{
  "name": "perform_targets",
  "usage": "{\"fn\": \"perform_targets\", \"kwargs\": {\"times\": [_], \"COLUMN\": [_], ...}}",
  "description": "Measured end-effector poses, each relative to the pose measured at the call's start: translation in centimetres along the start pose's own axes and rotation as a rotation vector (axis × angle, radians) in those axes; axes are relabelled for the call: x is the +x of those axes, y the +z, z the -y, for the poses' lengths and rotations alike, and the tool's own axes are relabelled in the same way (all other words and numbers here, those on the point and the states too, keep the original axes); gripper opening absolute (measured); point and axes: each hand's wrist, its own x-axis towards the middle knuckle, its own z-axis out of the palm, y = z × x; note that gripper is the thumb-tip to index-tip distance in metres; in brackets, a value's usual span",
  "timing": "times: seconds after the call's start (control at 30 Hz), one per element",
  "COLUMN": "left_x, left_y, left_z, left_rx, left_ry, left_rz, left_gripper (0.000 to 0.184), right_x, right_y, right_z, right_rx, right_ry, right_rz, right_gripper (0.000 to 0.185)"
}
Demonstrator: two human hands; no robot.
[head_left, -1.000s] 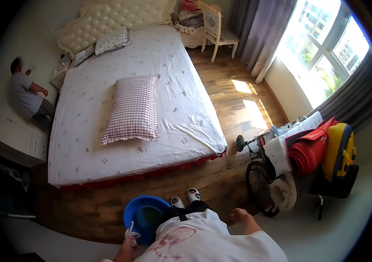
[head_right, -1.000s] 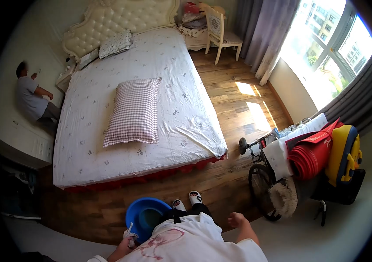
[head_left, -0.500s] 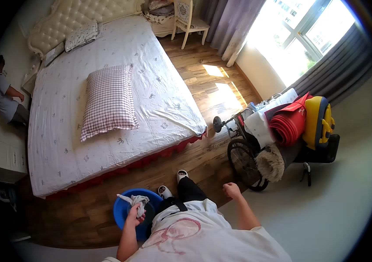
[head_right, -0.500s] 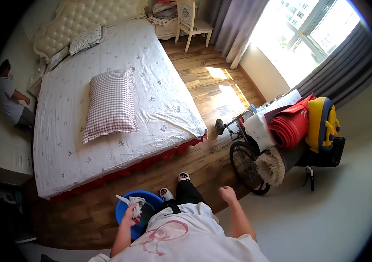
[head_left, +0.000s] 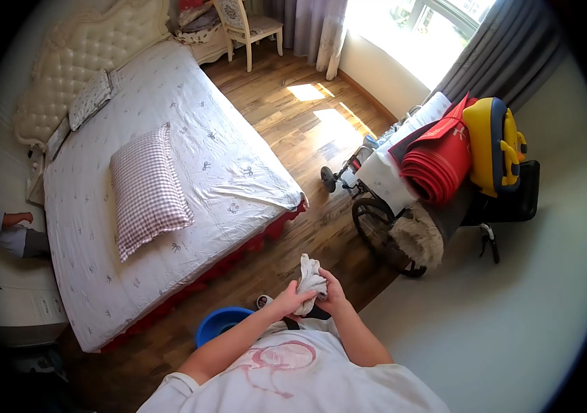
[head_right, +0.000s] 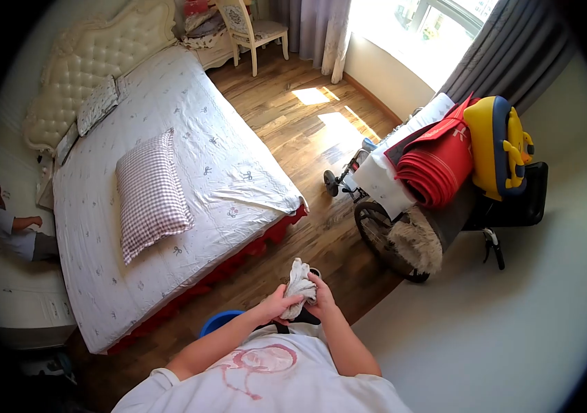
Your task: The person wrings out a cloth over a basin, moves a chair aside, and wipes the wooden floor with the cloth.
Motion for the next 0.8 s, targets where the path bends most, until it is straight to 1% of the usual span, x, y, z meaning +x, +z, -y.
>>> {"fn": "perform_targets", "kwargs": {"times": [0.03, 0.13, 0.17, 0.27, 0.3, 0.4, 0.47, 0.53, 0.57, 0.6, 0.67, 0.7, 0.73, 0.8], "left_x": [1.0, 3.7, 4.7, 5.6, 5.7, 6.2, 6.5, 7.1, 7.7, 7.9, 9.1, 10.1, 10.3, 10.5], "left_y": [0.1, 0.9, 0.8, 1.1, 1.4, 2.5, 2.9, 3.8, 4.2, 4.6, 4.1, 3.1, 2.6, 1.1], "left_z": [-0.7, -1.8, -2.5, -4.0, -5.0, -7.3, -7.8, -8.3, -8.5, -8.6, -9.6, -9.5, -9.6, -10.3], "left_rx": [0.067, 0.082, 0.042, -0.093, -0.134, -0.214, -0.262, -0.163, -0.113, -0.067, 0.247, 0.176, 0.118, -0.211], "left_ry": [0.0, 0.074, 0.067, 0.011, -0.009, -0.042, -0.072, 0.077, 0.156, 0.23, 0.402, 0.339, 0.324, 0.121], "left_rz": [-0.057, -0.061, -0.051, 0.0, 0.031, 0.058, 0.053, -0.039, -0.083, -0.125, -0.117, -0.048, 0.005, 0.031], "left_gripper": [0.063, 0.061, 0.058, 0.051, 0.048, 0.044, 0.044, 0.054, 0.059, 0.064, 0.078, 0.08, 0.071, 0.064], "right_x": [0.1, -1.5, -1.9, -0.1, -0.7, -0.8, -0.8, -1.1, -1.1, -2.1, -2.5, -3.0, -3.0, -2.9], "right_y": [-0.1, -0.5, -0.2, -3.9, -3.4, -4.2, -3.9, -2.7, -2.0, -1.0, 0.4, 1.3, 1.1, 0.3], "right_z": [0.9, 4.3, 5.6, 7.3, 8.3, 10.4, 10.9, 11.2, 11.2, 11.8, 11.5, 11.8, 12.0, 12.4], "right_rx": [0.068, 0.0, -0.06, -0.253, -0.286, -0.362, -0.293, -0.215, -0.29, -0.393, -0.437, -0.489, -0.449, -0.37], "right_ry": [-0.023, -0.143, -0.187, -0.319, -0.344, -0.371, -0.377, -0.399, -0.485, -0.491, -0.566, -0.533, -0.522, -0.502], "right_rz": [0.018, -0.013, -0.135, -0.202, -0.243, -0.281, -0.303, -0.343, -0.366, -0.355, -0.257, -0.256, -0.213, -0.12], "right_gripper": [0.032, 0.034, 0.033, 0.031, 0.03, 0.029, 0.028, 0.028, 0.031, 0.034, 0.041, 0.052, 0.054, 0.058]}}
